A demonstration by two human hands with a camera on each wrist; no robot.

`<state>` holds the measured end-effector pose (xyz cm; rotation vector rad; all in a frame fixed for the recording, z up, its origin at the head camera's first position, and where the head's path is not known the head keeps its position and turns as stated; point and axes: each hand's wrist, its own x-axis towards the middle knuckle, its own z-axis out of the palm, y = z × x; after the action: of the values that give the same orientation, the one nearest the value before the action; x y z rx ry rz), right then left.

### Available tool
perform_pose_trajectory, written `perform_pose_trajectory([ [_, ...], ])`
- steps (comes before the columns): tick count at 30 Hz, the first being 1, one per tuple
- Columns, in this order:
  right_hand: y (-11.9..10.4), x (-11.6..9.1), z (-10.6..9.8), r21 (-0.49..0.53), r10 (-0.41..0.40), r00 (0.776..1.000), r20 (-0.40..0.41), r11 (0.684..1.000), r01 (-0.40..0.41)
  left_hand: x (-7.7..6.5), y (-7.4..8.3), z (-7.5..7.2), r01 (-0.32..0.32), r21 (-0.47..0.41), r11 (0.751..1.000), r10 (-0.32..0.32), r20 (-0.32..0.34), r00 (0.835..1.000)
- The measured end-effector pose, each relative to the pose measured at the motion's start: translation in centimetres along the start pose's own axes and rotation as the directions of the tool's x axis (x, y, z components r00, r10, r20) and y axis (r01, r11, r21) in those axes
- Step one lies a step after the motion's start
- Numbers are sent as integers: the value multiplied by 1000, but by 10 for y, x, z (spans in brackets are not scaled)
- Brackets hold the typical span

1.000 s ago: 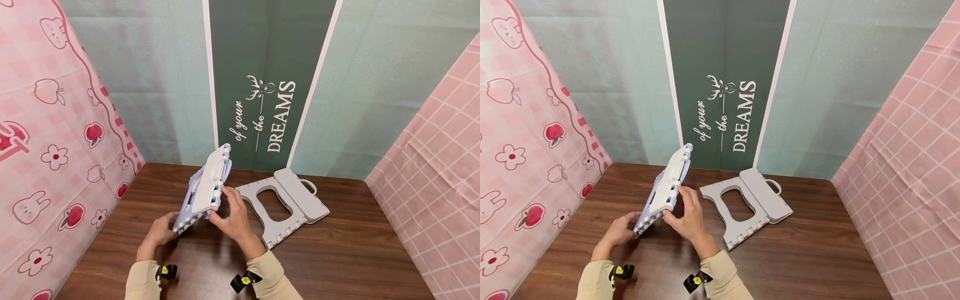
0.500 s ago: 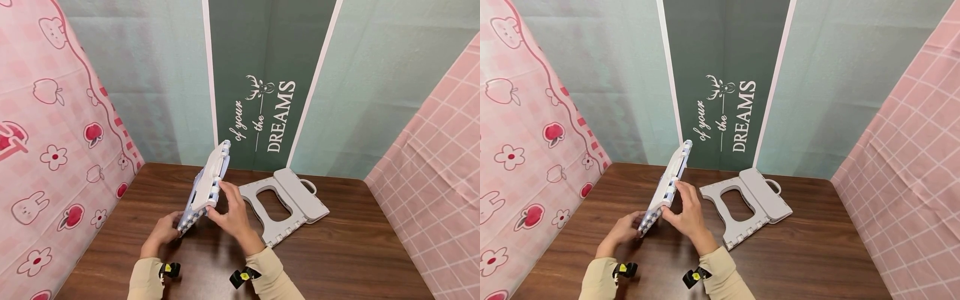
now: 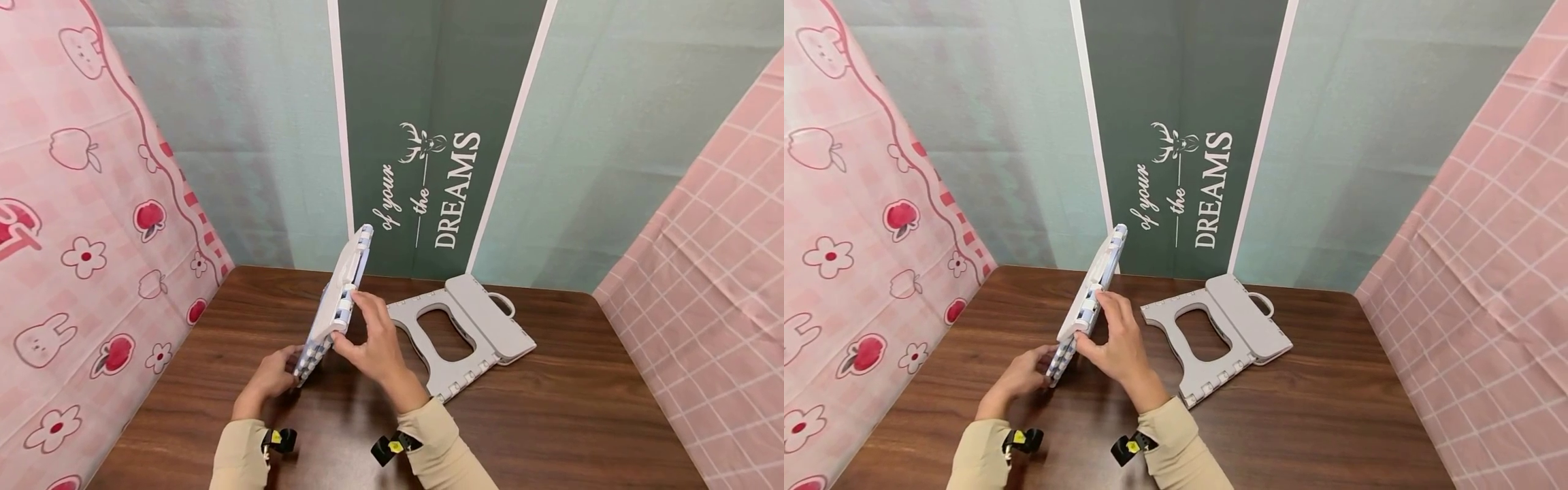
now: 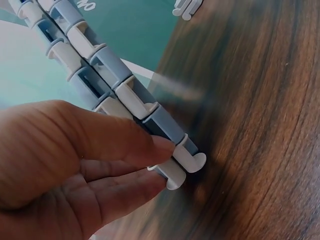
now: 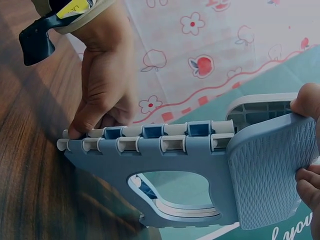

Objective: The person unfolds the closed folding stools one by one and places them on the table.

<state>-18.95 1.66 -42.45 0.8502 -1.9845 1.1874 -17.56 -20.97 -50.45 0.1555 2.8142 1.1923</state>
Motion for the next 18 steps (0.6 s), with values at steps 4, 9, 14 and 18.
perform_pose_trajectory([
  [4, 0, 3, 0, -6, -13, 1000, 3, 1000, 13, 1, 2, 1, -6, -3, 1000, 6, -2, 1000],
  [9, -1, 6, -1, -12, -17, 1000, 15, 1000, 17, 2, 5, 3, -19, -7, 1000, 18, -10, 1000],
  [14, -2, 10, -1, -21, -18, 999, 30, 1000, 19, 4, 7, 6, -10, -24, 1000, 9, -11, 1000],
  [18, -3, 13, -2, -14, -19, 999, 48, 1000, 20, 5, 8, 7, -10, -38, 999, 9, -6, 1000],
])
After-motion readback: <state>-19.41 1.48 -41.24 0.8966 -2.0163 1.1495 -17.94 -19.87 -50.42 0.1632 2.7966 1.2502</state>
